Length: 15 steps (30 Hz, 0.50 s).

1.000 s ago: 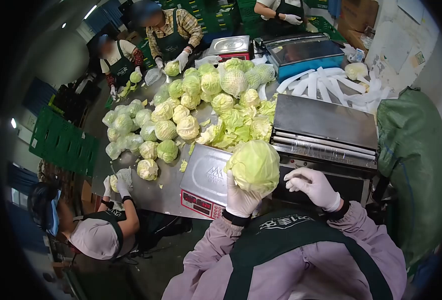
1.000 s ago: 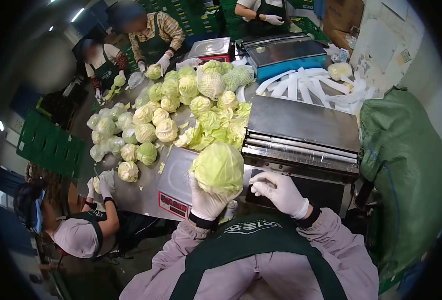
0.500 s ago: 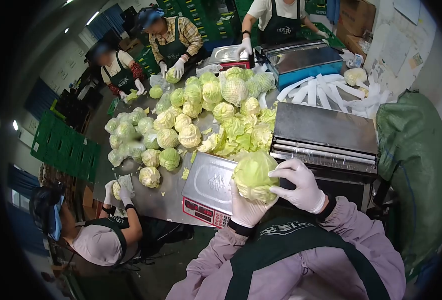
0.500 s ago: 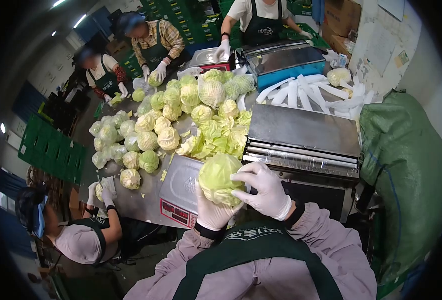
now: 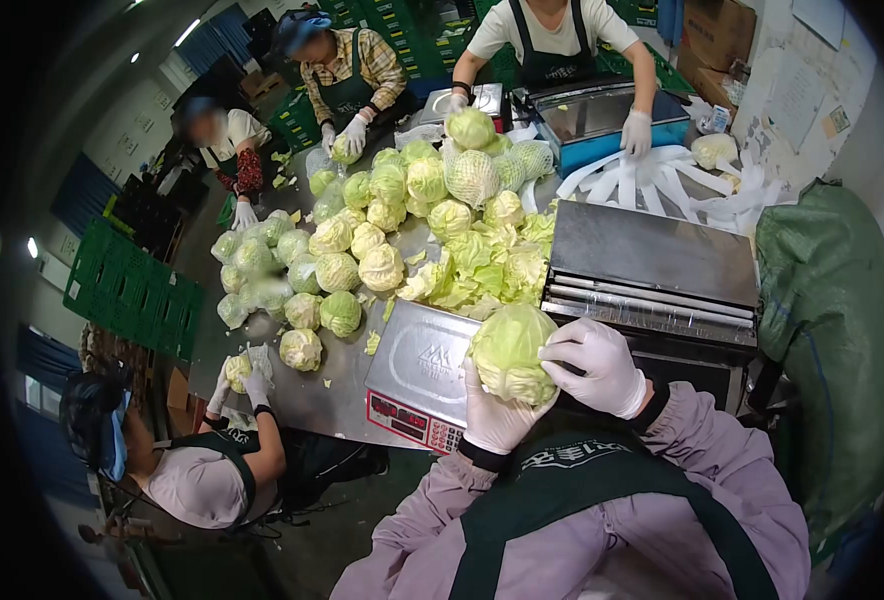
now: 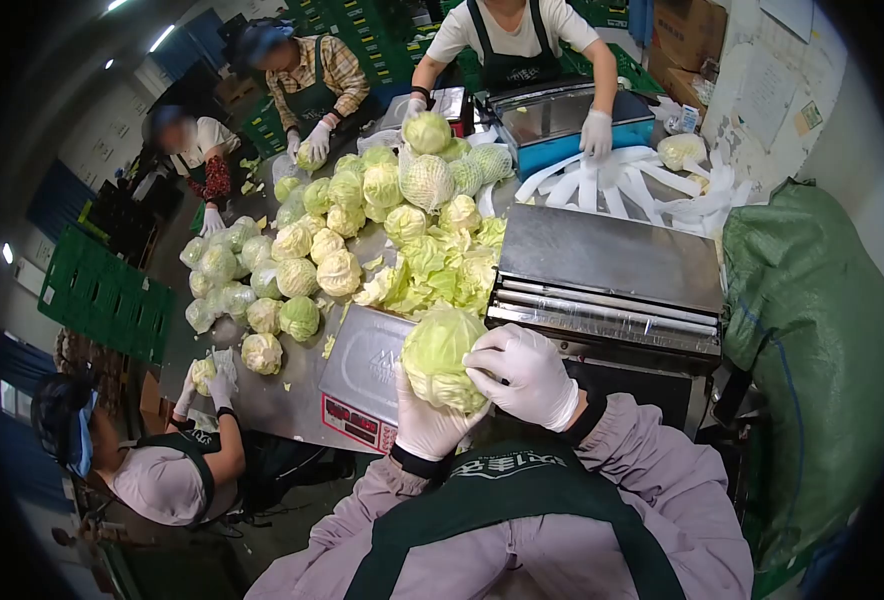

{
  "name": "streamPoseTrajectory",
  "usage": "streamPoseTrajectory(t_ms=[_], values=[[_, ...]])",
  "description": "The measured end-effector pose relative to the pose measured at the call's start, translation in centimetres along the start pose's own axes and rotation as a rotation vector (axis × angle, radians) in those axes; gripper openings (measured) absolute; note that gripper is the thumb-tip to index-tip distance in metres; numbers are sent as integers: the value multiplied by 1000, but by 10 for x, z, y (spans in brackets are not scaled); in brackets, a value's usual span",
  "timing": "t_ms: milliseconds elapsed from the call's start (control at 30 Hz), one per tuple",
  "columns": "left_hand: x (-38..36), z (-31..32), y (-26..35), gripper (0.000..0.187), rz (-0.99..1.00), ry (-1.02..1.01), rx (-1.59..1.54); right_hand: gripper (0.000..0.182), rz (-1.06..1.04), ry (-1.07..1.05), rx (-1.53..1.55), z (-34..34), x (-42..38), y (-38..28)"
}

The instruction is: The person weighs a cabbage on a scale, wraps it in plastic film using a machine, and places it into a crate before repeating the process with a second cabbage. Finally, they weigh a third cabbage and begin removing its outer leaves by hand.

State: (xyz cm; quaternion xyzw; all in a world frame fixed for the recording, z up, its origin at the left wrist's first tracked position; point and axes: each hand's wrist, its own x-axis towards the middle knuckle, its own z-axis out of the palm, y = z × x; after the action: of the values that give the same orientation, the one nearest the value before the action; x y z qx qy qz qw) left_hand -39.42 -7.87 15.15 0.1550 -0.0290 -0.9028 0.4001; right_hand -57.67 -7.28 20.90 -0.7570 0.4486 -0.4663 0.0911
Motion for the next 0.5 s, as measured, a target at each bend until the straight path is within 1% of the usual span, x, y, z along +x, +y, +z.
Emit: streamPoseTrajectory(t_ms=[267,333,367,433,500], values=[[0,-6,0,87,-26,2,-6,7,35,4,55,-2,4,4],[0,-7,0,88,-35,-30,51,8,17,90,80,-3,7,4],[-1,-8,0,88,-35,-30,51,8,17,90,81,-4,8,6],[-1,-8,-1,89,-60,-9,19,8,82,102,126,-6,10,11],[-2,-13,-3,87,-61,-2,21,5,78,118,135,-10,16,13]])
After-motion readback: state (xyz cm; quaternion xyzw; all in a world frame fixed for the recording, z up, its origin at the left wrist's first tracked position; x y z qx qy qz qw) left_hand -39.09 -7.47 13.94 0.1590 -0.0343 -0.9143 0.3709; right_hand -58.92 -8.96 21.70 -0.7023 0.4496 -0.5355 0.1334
